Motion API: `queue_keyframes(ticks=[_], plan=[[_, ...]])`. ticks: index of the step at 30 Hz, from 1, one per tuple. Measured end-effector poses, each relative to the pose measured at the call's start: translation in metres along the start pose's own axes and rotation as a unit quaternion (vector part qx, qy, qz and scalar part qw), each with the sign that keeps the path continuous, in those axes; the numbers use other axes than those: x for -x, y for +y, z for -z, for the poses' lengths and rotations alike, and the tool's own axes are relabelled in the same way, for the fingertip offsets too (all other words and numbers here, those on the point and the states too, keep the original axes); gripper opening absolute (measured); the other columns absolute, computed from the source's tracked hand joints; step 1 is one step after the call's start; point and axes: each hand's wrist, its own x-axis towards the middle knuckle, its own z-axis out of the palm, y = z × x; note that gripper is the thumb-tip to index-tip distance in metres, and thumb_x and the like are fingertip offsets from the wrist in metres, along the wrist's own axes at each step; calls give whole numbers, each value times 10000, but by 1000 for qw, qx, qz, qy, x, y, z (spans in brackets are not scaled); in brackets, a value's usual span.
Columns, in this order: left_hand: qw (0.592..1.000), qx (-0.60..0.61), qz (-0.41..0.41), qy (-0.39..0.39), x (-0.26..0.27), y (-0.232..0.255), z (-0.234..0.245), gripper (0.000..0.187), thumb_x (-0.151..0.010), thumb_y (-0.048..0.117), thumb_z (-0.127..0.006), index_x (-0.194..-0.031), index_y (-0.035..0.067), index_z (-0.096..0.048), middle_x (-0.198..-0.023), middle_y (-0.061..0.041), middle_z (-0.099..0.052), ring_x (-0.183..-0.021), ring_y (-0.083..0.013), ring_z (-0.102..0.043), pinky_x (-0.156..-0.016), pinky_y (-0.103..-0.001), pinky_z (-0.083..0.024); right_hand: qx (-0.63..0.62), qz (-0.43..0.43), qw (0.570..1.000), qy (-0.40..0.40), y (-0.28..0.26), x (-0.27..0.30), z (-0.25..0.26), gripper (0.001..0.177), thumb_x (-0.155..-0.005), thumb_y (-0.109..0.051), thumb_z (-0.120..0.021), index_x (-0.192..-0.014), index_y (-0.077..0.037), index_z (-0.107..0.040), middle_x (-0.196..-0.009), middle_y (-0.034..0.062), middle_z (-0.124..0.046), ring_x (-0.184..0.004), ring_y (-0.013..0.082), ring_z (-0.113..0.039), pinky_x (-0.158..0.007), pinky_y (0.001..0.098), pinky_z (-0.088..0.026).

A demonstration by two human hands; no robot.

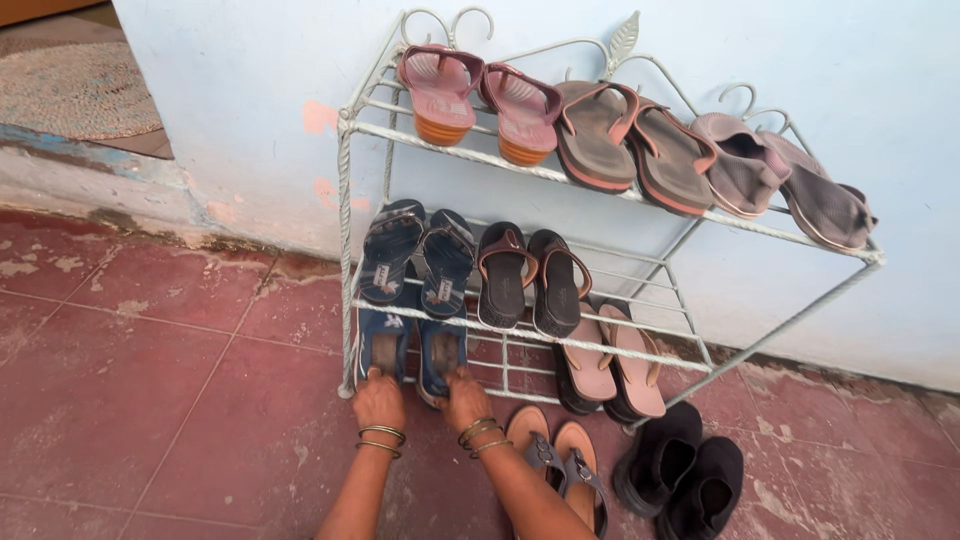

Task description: The person organizes multiple pairs of shoes and sandals on a two-tier metal shoe rack. They pick up each pair from the floor, place them on the appropriate shelf, and adjust their positions to fit neatly.

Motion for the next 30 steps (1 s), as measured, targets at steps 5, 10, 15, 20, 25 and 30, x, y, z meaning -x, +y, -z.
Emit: queue_keyframes(ticks=[5,10,15,20,25,30], plan=[[996,-27,-70,37,35,15,-11,202,-924,162,-551,-843,111,-728,-869,-92,-713,-770,-303,-731,-608,-366,-617,-33,-21,998,52,11,45,-2,271,-801,-164,-801,-1057,-98,-739,-1179,131,-658,-1006,398,-654,-878,495,-511],[990,64,-126,-10,76,28,50,160,-896,159,-570,-862,156,-727,-893,-105,-739,-839,-326,-727,-677,-446,-605,-84,28,992,84,0,103,26,223,-792,-125,-793,-1010,-96,-755,-1017,140,-708,-976,387,-668,-843,487,-515],[961,128,-245,-9,135,59,166,160,-748,58,-619,-858,128,-711,-871,-123,-717,-843,-349,-706,-723,-461,-581,-117,-13,983,139,-5,174,104,249,-767,-125,-820,-1003,-87,-752,-962,134,-722,-937,370,-686,-803,462,-525],[905,245,-340,-70,203,119,250,207,-708,60,-723,-907,95,-676,-897,-133,-697,-890,-385,-665,-795,-492,-530,-114,-56,976,177,4,261,208,301,-711,-130,-847,-993,-77,-757,-974,122,-747,-891,337,-722,-776,419,-553],[836,298,-454,-81,245,211,263,178,-744,49,-717,-912,75,-663,-925,-132,-676,-950,-367,-639,-823,-482,-511,-126,-161,943,261,49,329,287,270,-723,-124,-825,-976,-60,-755,-945,97,-761,-809,275,-761,-707,352,-586],[786,280,-544,-89,267,321,221,137,-786,75,-725,-912,70,-673,-951,-145,-677,-959,-371,-645,-814,-482,-523,-76,-292,891,339,121,370,313,254,-762,-131,-810,-1005,-88,-752,-919,96,-737,-726,286,-723,-684,381,-540]])
